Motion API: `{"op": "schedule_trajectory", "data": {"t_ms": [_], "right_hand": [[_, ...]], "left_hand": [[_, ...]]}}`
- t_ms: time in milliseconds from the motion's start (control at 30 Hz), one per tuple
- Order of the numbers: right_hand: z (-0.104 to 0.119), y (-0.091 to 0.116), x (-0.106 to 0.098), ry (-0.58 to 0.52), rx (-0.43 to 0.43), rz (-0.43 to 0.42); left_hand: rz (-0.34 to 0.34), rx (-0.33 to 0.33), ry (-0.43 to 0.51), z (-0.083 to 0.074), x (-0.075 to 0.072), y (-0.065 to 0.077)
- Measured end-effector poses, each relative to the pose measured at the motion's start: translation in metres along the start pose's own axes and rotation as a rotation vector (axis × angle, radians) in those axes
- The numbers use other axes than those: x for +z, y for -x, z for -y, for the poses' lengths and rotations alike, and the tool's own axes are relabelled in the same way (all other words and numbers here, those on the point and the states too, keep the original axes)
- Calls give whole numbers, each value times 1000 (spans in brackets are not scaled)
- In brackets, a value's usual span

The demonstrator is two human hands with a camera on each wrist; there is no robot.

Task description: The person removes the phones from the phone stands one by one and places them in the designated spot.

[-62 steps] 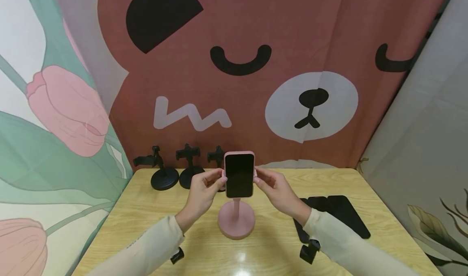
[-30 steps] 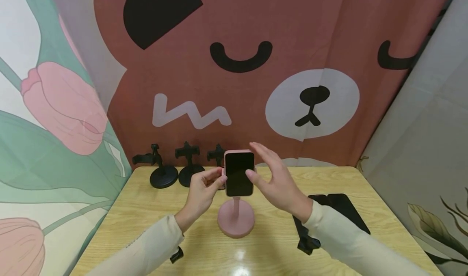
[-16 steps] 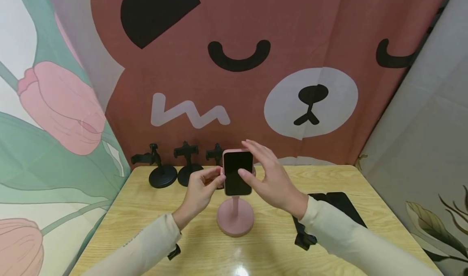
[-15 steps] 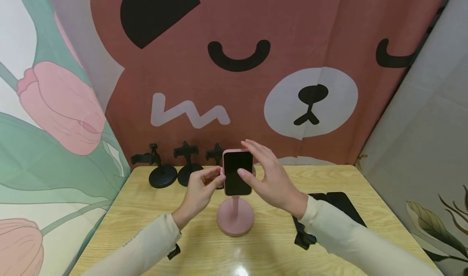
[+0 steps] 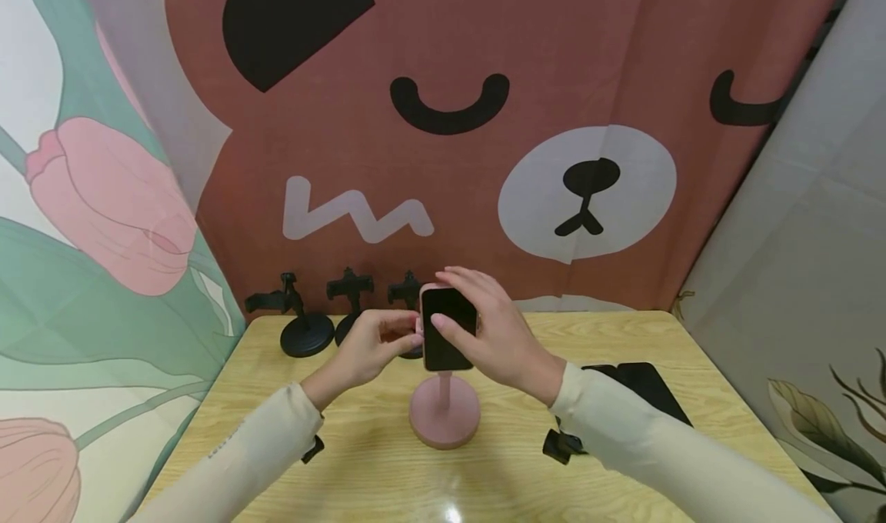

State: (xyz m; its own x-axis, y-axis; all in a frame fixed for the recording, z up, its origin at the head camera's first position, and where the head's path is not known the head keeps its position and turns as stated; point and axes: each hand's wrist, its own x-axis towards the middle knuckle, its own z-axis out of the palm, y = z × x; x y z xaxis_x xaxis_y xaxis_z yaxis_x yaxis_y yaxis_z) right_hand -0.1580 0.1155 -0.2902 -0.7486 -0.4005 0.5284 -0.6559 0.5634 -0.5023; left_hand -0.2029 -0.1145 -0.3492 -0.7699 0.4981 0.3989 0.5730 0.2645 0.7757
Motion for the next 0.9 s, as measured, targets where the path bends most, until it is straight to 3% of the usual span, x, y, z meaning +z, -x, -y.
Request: {"op": "schedule_trajectory", "data": {"t_ms": [300, 433, 667, 900], "right_hand": [[5, -7, 3, 28, 1, 12], [8, -12, 6, 81, -8, -6], [11, -19, 14, 268, -22, -37], [6, -23, 19, 206, -20, -96]], "left_hand": [[111, -44, -91, -9, -13, -4], [114, -50, -101, -11, -14, -4], [111, -63, -110, -13, -14, -3], [114, -58, -121, -12, -14, -3]]}}
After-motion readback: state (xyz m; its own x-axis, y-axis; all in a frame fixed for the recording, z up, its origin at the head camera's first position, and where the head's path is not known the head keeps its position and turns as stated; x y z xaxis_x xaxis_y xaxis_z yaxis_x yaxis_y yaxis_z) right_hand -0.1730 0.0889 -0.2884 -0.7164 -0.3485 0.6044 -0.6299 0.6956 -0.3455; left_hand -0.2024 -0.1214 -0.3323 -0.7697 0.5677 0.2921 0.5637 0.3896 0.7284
